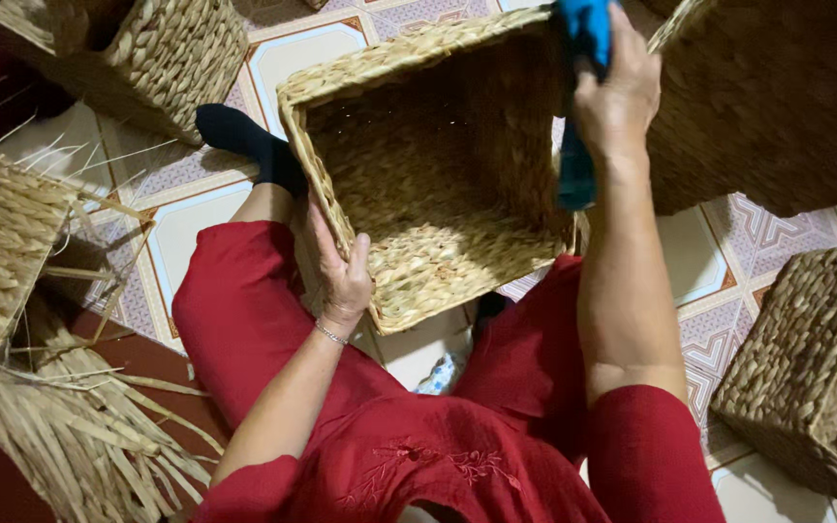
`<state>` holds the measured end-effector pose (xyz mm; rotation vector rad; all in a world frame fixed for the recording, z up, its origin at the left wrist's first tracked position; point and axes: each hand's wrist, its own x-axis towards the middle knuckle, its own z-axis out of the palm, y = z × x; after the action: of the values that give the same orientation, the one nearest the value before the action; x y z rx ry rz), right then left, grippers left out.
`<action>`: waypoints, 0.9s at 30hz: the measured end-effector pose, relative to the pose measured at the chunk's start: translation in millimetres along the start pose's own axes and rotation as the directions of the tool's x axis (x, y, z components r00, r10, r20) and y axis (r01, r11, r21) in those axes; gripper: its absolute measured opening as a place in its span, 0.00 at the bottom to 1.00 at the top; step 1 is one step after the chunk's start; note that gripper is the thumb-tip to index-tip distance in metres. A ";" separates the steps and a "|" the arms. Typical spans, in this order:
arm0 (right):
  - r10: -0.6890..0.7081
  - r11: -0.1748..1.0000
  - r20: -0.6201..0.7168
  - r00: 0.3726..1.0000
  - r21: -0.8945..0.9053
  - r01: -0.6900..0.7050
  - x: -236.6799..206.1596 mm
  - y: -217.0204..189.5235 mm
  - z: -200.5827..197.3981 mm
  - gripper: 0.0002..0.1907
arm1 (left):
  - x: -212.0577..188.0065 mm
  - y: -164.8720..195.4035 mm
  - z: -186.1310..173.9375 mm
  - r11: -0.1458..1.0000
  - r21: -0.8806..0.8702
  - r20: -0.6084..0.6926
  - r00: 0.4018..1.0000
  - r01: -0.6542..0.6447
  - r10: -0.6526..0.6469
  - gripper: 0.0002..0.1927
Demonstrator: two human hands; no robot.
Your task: The person sits on the floor and wipes the exterior and interior of a woven basket using a blue cloth. They also use scissors to trim loose strands from the basket's edge.
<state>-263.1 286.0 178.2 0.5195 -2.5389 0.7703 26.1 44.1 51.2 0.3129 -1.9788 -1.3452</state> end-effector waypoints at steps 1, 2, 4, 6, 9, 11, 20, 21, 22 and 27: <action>0.035 0.991 0.057 0.998 0.124 -0.042 -1.1 9.7 -0.8 0.30 | 0.8 1.5 -0.2 0.999 0.031 -0.006 1.000 -0.009 0.009 0.41; 0.063 0.966 0.119 0.991 0.242 -0.090 -2.0 17.5 -2.0 0.28 | 2.0 2.3 -1.0 0.998 0.062 -0.013 1.000 -0.016 0.017 0.41; 0.049 0.926 0.188 0.981 0.359 -0.115 -7.5 25.9 -1.7 0.27 | 6.2 2.3 -1.6 0.995 0.097 -0.021 0.999 -0.025 0.027 0.42; -0.010 0.925 0.202 0.979 0.373 -0.067 -18.3 28.7 -1.7 0.27 | 10.9 0.7 -4.2 0.993 0.114 -0.020 0.999 -0.024 0.026 0.43; 0.025 0.981 0.293 0.956 0.177 -0.080 -36.1 29.1 -7.1 0.28 | 19.1 -1.0 -8.3 0.998 -0.045 0.019 0.999 0.039 -0.038 0.44; 0.071 0.993 0.341 0.937 0.064 -0.098 -48.4 27.2 -9.6 0.31 | 22.9 2.0 -10.7 0.973 -0.188 0.048 0.991 0.136 -0.129 0.46; 0.098 0.992 0.352 0.931 0.037 -0.118 -67.4 30.2 -10.0 0.34 | 68.7 65.2 -44.1 0.824 0.498 -0.115 0.921 -0.271 0.373 0.42; 0.087 0.992 0.344 0.935 0.052 -0.111 -68.8 30.5 -9.9 0.35 | 84.6 69.9 -39.8 0.786 0.501 -0.058 0.892 -0.362 0.448 0.37; 0.081 0.992 0.344 0.936 0.064 -0.109 -69.7 30.3 -9.9 0.35 | 103.8 73.5 -34.4 0.741 0.499 -0.004 0.854 -0.448 0.520 0.31; 0.129 0.987 0.357 0.925 0.047 -0.156 -70.6 24.7 -12.1 0.34 | 184.4 82.6 15.3 0.597 0.455 0.339 0.748 -0.661 0.570 0.16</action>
<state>-212.1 328.0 141.2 0.5432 -2.9164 0.8959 -101.0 -12.3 198.5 -0.2432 -2.2782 -0.3295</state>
